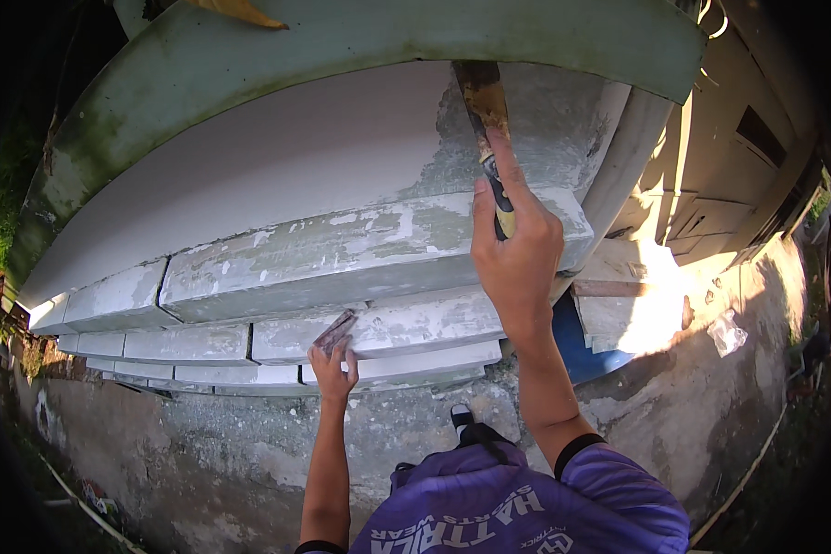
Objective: The person is using a putty knife and a piece of sandpaper to scrape and smooth a white concrete or plaster ledge on an exterior wall.
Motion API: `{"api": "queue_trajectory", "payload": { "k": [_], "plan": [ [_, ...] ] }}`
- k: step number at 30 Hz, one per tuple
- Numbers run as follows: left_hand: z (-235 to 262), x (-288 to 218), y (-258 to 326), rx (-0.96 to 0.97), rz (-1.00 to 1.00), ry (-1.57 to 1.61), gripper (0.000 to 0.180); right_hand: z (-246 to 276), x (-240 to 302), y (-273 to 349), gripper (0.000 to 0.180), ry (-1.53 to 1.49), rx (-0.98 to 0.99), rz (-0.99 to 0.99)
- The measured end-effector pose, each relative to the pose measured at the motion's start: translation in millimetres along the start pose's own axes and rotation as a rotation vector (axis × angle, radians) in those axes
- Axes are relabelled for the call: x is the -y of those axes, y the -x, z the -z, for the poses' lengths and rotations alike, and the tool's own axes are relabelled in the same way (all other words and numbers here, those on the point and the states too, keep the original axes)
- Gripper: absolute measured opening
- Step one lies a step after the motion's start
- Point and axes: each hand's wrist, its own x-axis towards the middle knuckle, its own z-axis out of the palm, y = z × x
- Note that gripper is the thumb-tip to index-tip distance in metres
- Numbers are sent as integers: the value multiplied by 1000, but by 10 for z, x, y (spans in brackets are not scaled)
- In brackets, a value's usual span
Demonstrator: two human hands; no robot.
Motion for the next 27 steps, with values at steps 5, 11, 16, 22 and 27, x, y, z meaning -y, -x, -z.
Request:
{"api": "queue_trajectory", "payload": {
  "k": [5, 11, 16, 22, 27],
  "plan": [
    [36, 52, -62, -14, -46, 88, 38, -119, -6, 4, 55, -8, -18, -36],
    [39, 17, -25, -28, -35, 68, 39, -64, 41, 41, 52, -18, -39, 24],
    [55, -3, -29, -8, -15, 96, 38, -16, 128, 19, 50, -30, 28, -79],
    [17, -2, -13, -58, -28, 56, 38, -66, 109, -41, 50, -42, 11, -96],
    [8, 0, -35, -48, -11, 59, 37, -18, 62, 52, 50, -44, 13, -89]
  ]
}}
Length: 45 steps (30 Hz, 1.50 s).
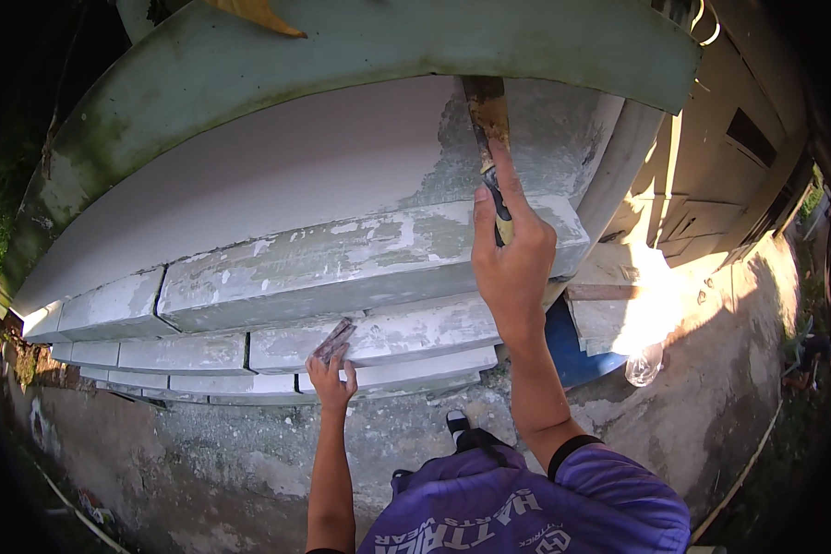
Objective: The person is using a putty knife and a piece of sandpaper to scrape and smooth a white concrete or plaster ledge on an exterior wall.
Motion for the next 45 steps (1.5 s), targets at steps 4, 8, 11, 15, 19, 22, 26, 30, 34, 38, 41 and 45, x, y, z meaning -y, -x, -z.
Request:
{"api": "queue_trajectory", "payload": {
  "k": [4, 8, 11, 15, 19, 22, 26, 30, 34, 38, 41, 45],
  "plan": [
    [20, -40, -17, -25, -16, 33, 37, 24, 12, 13, 49, -14, 2, -5],
    [14, -50, -53, -27, 12, 31, 35, 48, 105, -107, 49, 9, 17, -25],
    [42, -74, -42, -22, 17, 50, 34, 61, 35, 4, 49, -20, 19, -26],
    [37, -74, -29, -20, 22, 35, 34, 39, 4, -16, 49, -5, 5, 4],
    [37, -103, -40, -27, 34, 42, 34, 70, 106, -111, 50, -10, 39, -41],
    [47, -96, -40, -12, 30, 52, 34, 30, 5, 42, 50, -37, 3, 16],
    [60, -70, -28, -21, 2, 65, 34, 17, 24, 59, 50, -8, 21, -18],
    [73, -74, -23, 20, 29, 42, 35, 32, 81, 3, 52, -25, 0, -5],
    [99, -94, -51, 15, 38, 84, 36, 20, 74, 140, 58, -48, 51, -50],
    [108, -41, -59, 18, 25, 94, 35, -18, 55, 108, 62, 13, 6, 4],
    [108, -41, -39, 37, 23, 81, 37, 33, 103, 128, 63, -35, 42, -49],
    [99, -42, -64, 1, -1, 95, 37, 29, 100, 165, 64, 22, 56, -32]
  ]
}}
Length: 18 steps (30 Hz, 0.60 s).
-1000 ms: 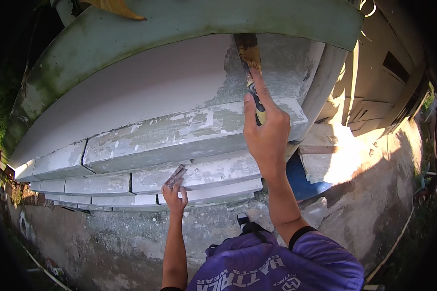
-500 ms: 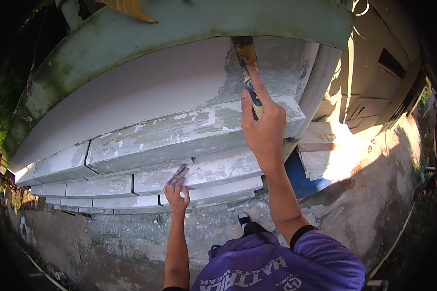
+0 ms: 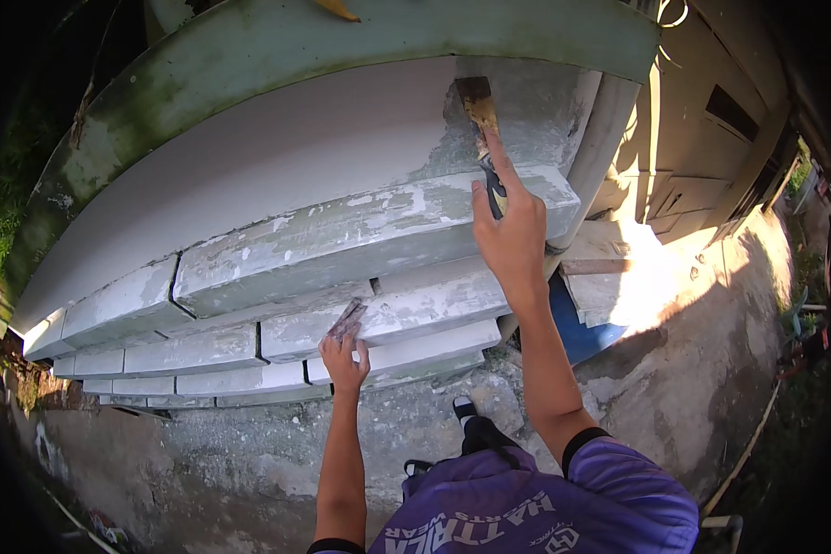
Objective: The person is using a putty knife and a piece of sandpaper to scrape and smooth a white concrete or plaster ledge on an exterior wall.
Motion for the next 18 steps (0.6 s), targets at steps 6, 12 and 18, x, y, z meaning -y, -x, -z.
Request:
{"api": "queue_trajectory", "payload": {
  "k": [6, 12, 18],
  "plan": [
    [13, 13, 22, -1, -24, 16, 38, -69, 77, -71, 60, 60, 37, -60],
    [0, -5, 15, -6, -3, -5, 39, -29, 134, -74, 49, 37, 62, -120],
    [-83, 16, 31, -32, 15, -40, 37, 57, 161, -133, 47, 95, 156, -186]
  ]
}}
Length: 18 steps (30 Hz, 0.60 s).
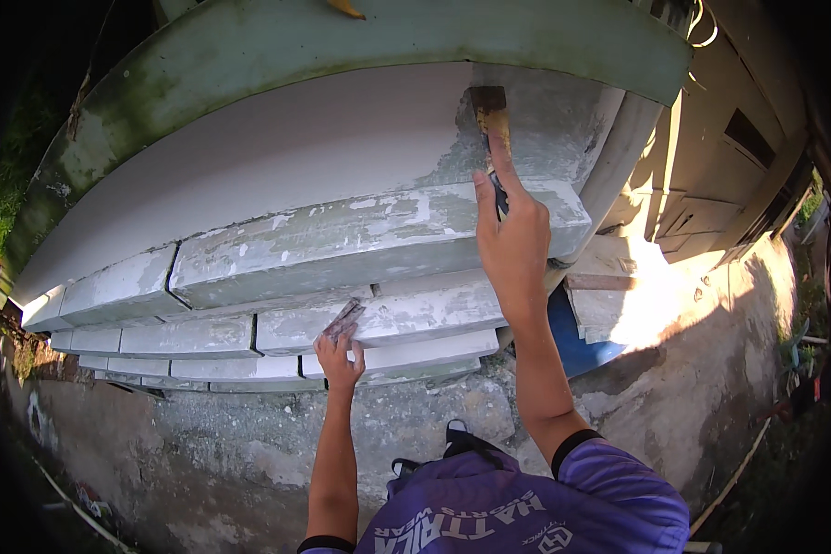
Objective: The person is using a putty knife and a piece of sandpaper to scrape and smooth a white concrete or plaster ledge on an exterior wall.
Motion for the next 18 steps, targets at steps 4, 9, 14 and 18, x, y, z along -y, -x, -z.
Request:
{"api": "queue_trajectory", "payload": {
  "k": [4, 9, 14, 18],
  "plan": [
    [-44, 38, 85, 16, 24, -28, 36, 69, -74, -3, 50, 19, 21, 71],
    [-109, 80, 121, -32, 8, -54, 36, 141, -163, 1, 57, -46, 77, 108],
    [-133, 67, 143, -51, -9, -62, 34, 225, -227, 44, 64, -133, 92, 172],
    [-198, 89, 134, -87, -3, -68, 34, 205, -330, -6, 63, -178, -92, 318]
  ]
}}
